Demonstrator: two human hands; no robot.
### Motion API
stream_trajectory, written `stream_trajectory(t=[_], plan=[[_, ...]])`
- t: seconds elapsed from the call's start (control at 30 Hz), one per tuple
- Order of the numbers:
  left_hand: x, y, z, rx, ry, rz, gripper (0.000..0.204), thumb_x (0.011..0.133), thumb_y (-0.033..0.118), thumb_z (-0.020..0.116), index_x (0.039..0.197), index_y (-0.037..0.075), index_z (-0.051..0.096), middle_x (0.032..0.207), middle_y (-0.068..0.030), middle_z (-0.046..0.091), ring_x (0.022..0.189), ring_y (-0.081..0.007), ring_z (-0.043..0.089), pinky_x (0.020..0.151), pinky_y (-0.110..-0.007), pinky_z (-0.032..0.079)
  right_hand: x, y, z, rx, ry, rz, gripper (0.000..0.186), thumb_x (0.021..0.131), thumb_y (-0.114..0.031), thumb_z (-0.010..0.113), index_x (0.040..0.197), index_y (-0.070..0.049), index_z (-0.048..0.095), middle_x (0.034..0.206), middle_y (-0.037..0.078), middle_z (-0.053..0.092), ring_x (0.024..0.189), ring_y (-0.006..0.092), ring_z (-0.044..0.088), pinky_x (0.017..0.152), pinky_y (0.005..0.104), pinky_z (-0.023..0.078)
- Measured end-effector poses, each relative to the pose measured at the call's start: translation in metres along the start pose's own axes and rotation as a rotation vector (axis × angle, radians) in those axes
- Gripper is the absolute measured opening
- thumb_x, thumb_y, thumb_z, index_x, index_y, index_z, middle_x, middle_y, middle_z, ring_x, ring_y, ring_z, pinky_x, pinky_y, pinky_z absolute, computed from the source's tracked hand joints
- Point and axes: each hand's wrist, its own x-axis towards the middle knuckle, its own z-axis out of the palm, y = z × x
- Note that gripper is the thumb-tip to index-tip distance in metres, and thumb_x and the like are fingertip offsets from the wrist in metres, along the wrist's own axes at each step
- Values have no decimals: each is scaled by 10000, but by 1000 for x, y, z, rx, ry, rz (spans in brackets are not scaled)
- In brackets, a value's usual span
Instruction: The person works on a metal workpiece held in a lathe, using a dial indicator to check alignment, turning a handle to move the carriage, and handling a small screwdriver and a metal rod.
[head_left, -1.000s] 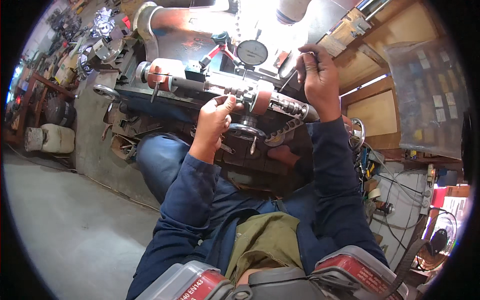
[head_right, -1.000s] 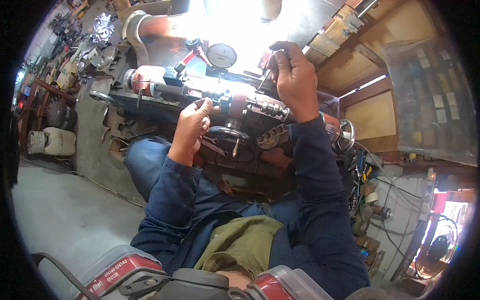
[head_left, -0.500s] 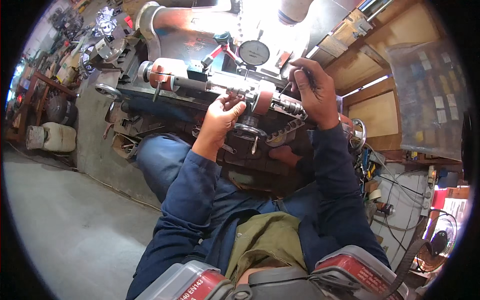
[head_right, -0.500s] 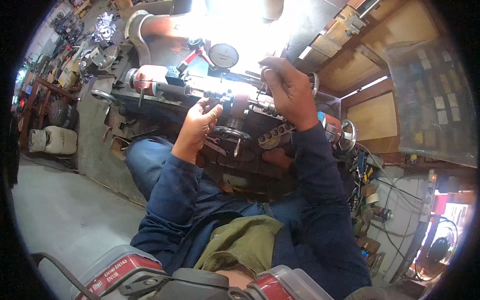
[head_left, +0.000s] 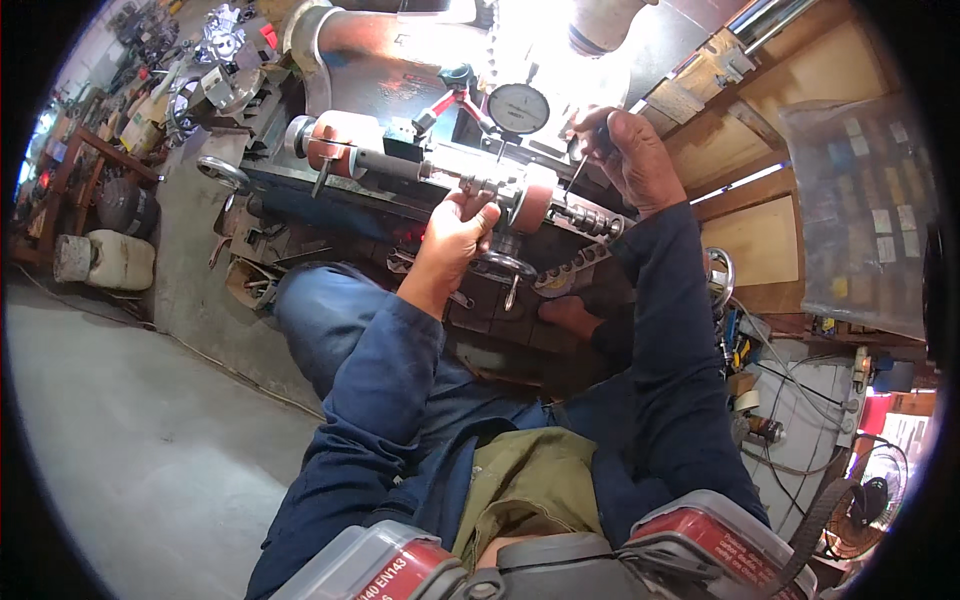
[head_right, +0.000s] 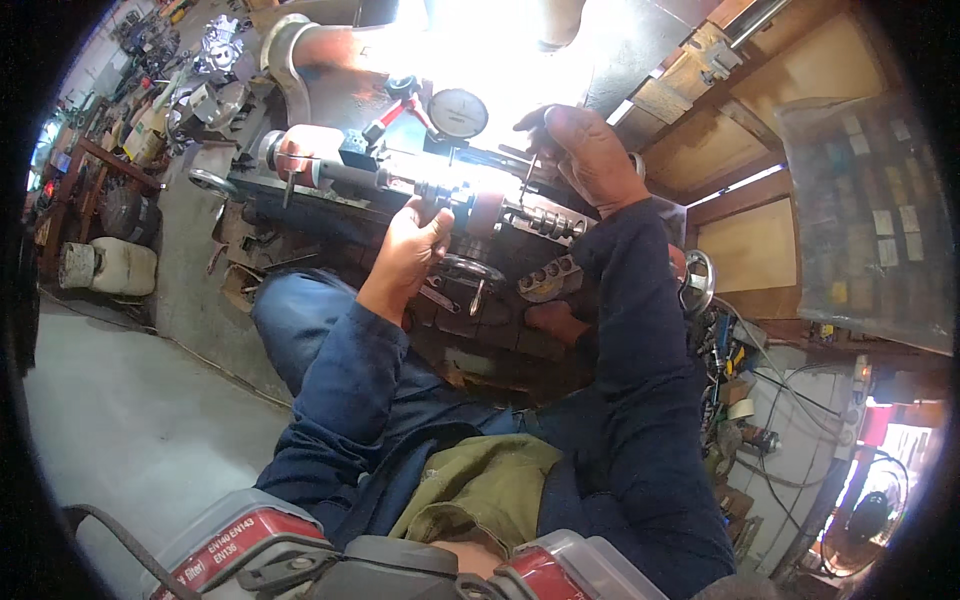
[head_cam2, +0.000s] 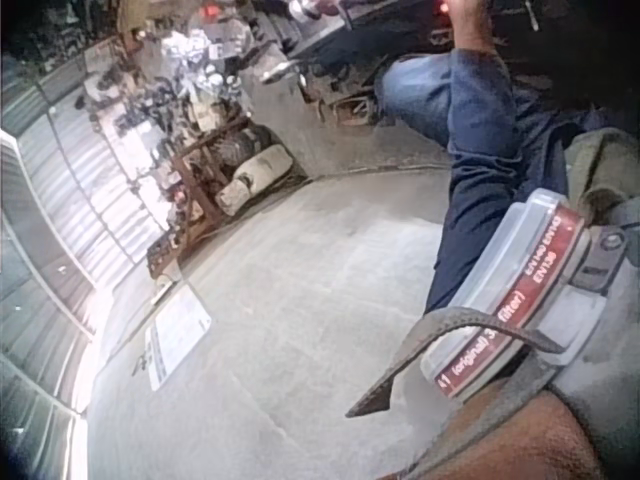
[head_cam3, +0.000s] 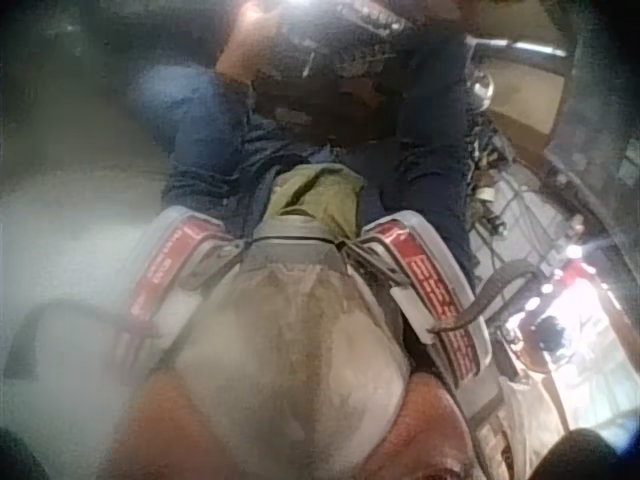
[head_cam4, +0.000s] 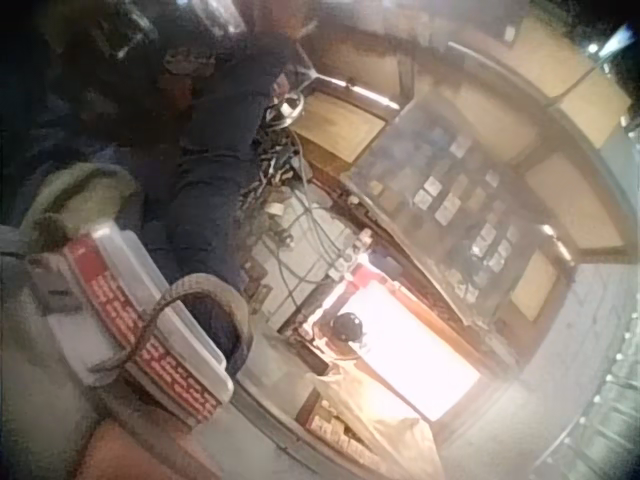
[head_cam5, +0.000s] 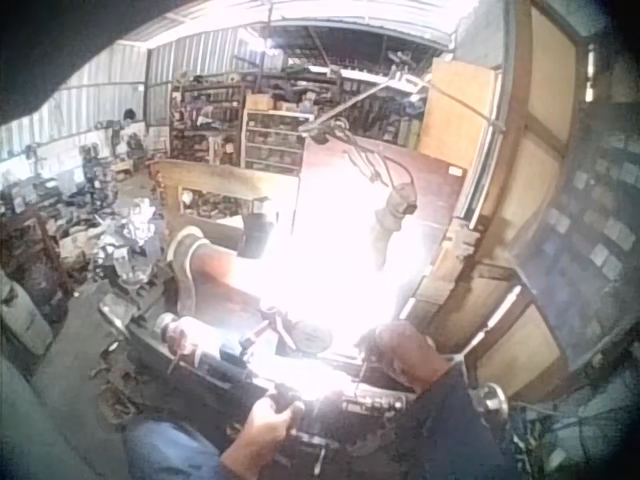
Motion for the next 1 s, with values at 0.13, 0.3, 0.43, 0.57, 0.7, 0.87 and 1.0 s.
stream_trajectory(t=[0.13,0.3,0.43,0.57,0.7,0.87,1.0], plan=[[1,-3,-4,18,6,15,297,887,120,694,1098,-2,525,855,-31,601,567,-71,482,498,-221,402,1,7,6,-235,215,-73,327,943,-321,615,887,-12,708,756,13,630,716,85,549,663,248,413],[0,2,-1,68,24,-20,320,875,143,715,1098,11,528,869,-29,610,571,-69,487,501,-215,401,-3,-1,55,-614,665,-102,350,939,-311,625,815,8,702,731,38,653,677,98,586,609,250,426],[-2,3,-1,58,15,-39,321,870,146,720,1091,13,528,876,-30,612,582,-68,492,506,-214,404,-7,0,41,-532,516,-136,352,962,-302,588,834,6,698,714,31,639,620,76,534,576,240,407],[1,1,-4,18,5,-6,330,868,144,720,1095,6,524,886,-34,613,605,-72,500,518,-218,413,-7,-7,23,-427,297,-11,344,980,-287,557,854,0,698,695,19,625,591,57,480,571,236,399],[4,-5,-7,-4,-5,-2,330,867,138,718,1093,0,520,884,-37,610,614,-77,502,528,-223,420,-3,-10,23,-518,295,-45,345,975,-299,567,846,-9,700,705,17,635,610,66,509,576,234,408],[3,-3,-4,-25,-24,4,293,885,129,697,1079,8,513,842,-20,572,601,-73,482,521,-217,404,-2,-2,35,-658,494,-127,395,971,-353,577,823,-11,708,714,23,657,654,79,554,603,246,431],[1,1,-1,-19,-20,2,231,917,115,661,1064,29,504,792,16,508,592,-57,443,503,-195,367,-3,-6,54,-974,690,-138,393,968,-349,586,830,0,706,707,37,660,652,83,554,619,264,448]])
